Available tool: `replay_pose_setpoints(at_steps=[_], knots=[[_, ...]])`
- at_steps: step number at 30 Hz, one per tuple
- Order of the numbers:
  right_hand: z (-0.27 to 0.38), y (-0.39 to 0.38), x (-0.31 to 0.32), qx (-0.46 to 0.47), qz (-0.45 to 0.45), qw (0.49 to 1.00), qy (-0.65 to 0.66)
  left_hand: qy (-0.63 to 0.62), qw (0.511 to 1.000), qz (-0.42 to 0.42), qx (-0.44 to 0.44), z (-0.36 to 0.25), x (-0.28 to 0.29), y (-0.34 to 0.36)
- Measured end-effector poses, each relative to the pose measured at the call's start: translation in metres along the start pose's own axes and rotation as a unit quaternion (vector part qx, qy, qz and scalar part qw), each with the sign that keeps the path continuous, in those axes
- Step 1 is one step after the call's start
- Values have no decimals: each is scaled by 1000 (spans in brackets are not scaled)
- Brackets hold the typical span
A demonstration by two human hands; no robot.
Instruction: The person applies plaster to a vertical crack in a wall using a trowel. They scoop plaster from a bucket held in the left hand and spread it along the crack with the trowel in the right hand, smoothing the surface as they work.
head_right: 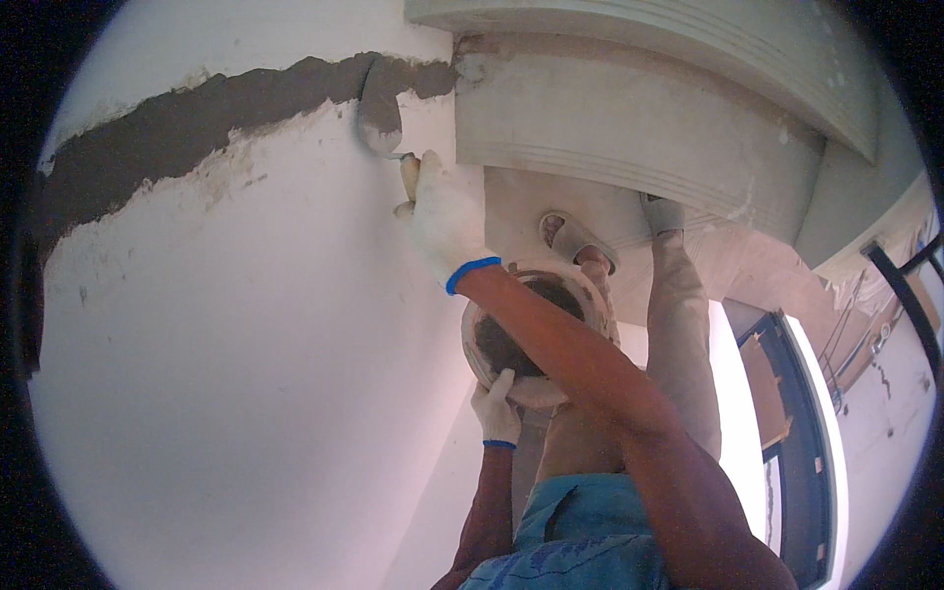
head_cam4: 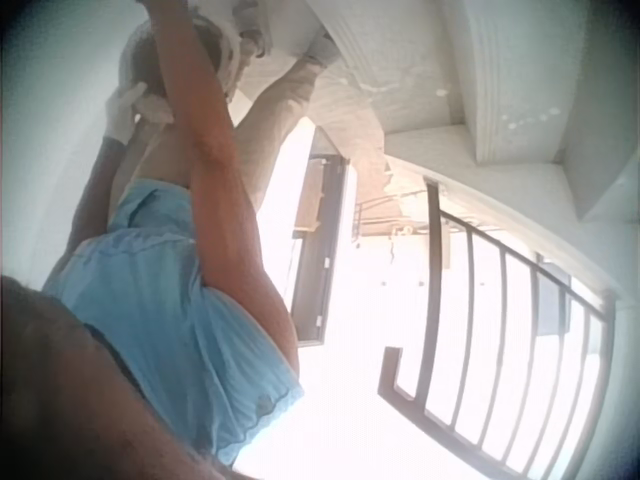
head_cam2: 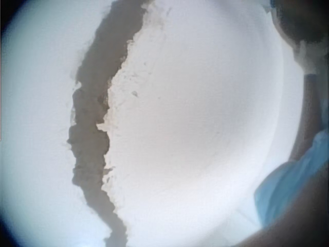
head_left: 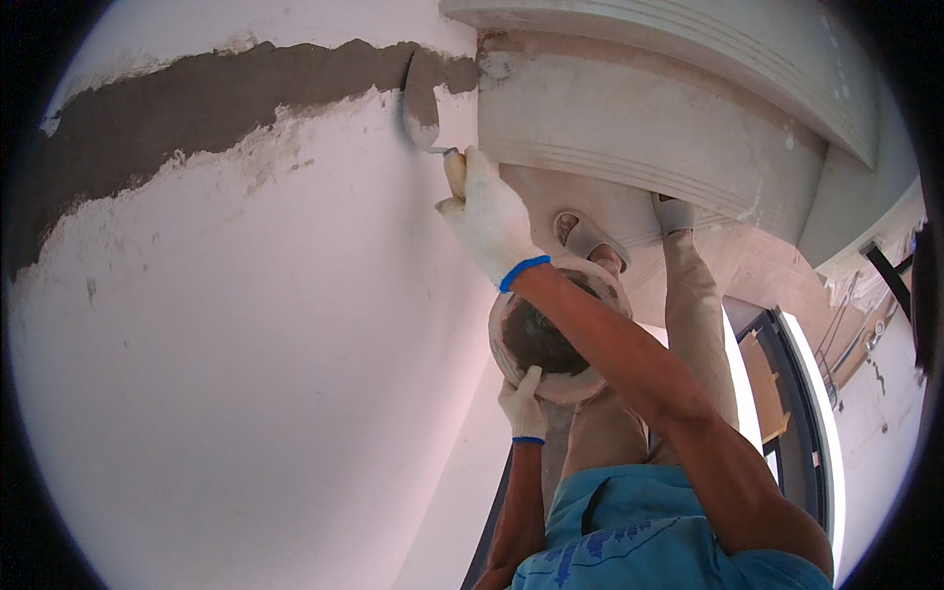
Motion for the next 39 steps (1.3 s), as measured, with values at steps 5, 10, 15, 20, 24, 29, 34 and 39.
replay_pose_setpoints(at_steps=[5,10,15,20,24,29,34,39], knots=[[-19,-29,-13,-71,85,994,-17,-1,1000,-2,-1,3,2,2],[-29,-33,5,-63,54,997,-7,19,1000,12,5,6,1,2],[-8,7,10,-26,5,1000,-11,17,1000,16,2,8,-6,3],[-15,-5,-4,-42,60,997,-32,5,1000,6,-9,6,-13,3],[-29,-33,12,-74,127,988,-49,22,1000,12,3,4,-21,4],[-41,-27,39,-64,82,994,19,79,996,34,7,-1,-39,11],[-38,-10,40,-61,74,991,90,95,993,60,-28,-8,-72,18],[-32,8,20,47,-20,997,60,113,993,38,-5,-2,-100,27]])
Point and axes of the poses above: each hand's wrist, its own y-axis towards the middle knuckle, its own x-axis out of the back of the hand, z = x × y, the point moved 8 cm from there along y, towards the middle knuckle, and after that the axes turned 5 degrees about z, right-handed, at the moved point
